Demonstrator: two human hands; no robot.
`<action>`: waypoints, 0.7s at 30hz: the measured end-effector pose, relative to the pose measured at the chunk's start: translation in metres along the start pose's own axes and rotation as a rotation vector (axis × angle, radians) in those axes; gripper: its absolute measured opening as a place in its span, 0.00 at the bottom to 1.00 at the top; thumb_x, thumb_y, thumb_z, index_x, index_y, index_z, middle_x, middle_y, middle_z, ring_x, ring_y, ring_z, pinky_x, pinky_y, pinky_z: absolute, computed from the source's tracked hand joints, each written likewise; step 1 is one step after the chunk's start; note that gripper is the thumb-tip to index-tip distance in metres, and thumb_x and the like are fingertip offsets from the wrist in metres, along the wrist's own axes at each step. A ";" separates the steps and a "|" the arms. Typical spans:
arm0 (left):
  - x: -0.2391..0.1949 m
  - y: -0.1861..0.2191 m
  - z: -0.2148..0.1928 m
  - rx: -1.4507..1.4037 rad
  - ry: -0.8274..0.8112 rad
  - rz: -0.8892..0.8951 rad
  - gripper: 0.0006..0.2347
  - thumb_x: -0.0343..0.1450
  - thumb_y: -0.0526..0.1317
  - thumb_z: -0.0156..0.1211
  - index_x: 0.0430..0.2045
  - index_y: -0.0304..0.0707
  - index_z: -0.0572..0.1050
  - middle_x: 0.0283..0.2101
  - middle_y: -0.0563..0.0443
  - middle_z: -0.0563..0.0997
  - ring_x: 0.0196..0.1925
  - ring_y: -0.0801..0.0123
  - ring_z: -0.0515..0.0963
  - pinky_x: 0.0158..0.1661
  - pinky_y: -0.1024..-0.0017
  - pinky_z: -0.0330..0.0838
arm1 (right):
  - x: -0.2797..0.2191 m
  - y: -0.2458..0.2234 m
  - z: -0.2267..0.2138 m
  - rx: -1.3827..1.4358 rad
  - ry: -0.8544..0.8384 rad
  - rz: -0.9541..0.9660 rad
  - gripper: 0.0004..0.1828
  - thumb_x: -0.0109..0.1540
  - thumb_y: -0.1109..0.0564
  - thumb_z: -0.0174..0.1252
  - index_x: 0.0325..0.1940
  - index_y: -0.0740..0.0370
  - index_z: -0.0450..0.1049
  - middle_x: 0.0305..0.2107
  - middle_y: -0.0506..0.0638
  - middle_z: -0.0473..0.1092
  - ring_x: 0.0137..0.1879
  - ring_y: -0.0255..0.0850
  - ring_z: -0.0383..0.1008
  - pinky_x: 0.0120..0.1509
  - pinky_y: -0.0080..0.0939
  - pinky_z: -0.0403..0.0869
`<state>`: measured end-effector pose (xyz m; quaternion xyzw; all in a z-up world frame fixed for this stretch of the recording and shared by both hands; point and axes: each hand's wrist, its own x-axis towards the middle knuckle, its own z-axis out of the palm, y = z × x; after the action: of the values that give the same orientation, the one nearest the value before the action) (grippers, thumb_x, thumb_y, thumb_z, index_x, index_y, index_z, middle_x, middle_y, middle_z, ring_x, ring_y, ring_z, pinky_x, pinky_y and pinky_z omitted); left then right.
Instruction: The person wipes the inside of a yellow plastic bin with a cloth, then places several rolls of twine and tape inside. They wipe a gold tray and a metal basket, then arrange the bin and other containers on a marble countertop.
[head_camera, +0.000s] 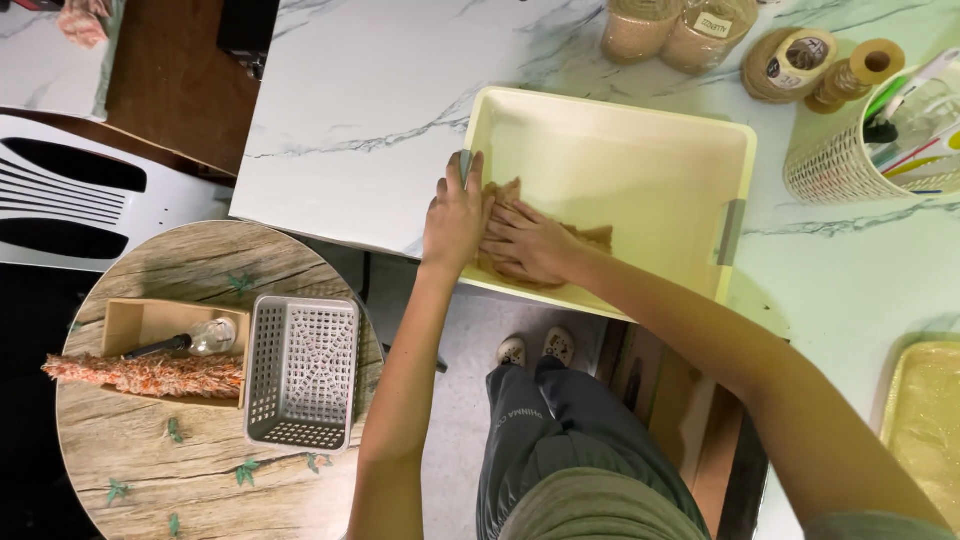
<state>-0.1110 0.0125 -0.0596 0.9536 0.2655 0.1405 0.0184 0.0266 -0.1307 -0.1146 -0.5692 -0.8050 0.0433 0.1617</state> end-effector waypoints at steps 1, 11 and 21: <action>0.001 0.000 -0.005 -0.001 0.004 -0.002 0.31 0.75 0.47 0.64 0.71 0.34 0.57 0.65 0.31 0.63 0.51 0.47 0.80 0.42 0.61 0.81 | 0.004 0.003 0.002 -0.004 -0.002 -0.003 0.26 0.66 0.40 0.53 0.66 0.48 0.72 0.70 0.51 0.60 0.79 0.52 0.49 0.82 0.58 0.47; 0.003 0.010 -0.034 0.338 -0.145 0.225 0.38 0.64 0.53 0.68 0.68 0.39 0.59 0.74 0.37 0.46 0.70 0.38 0.58 0.61 0.52 0.70 | 0.033 0.054 0.006 -0.207 0.227 0.385 0.31 0.66 0.40 0.53 0.69 0.57 0.70 0.71 0.58 0.60 0.79 0.51 0.51 0.79 0.59 0.51; 0.010 0.028 -0.038 0.549 -0.367 0.078 0.45 0.63 0.57 0.70 0.73 0.34 0.55 0.78 0.45 0.37 0.68 0.48 0.61 0.50 0.60 0.77 | -0.033 0.063 -0.019 -0.279 0.305 0.597 0.33 0.67 0.41 0.55 0.74 0.55 0.65 0.72 0.52 0.60 0.77 0.46 0.55 0.79 0.62 0.50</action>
<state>-0.0991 -0.0072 -0.0176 0.9419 0.2489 -0.1099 -0.1971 0.0993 -0.1419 -0.1197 -0.7957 -0.5680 -0.1072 0.1809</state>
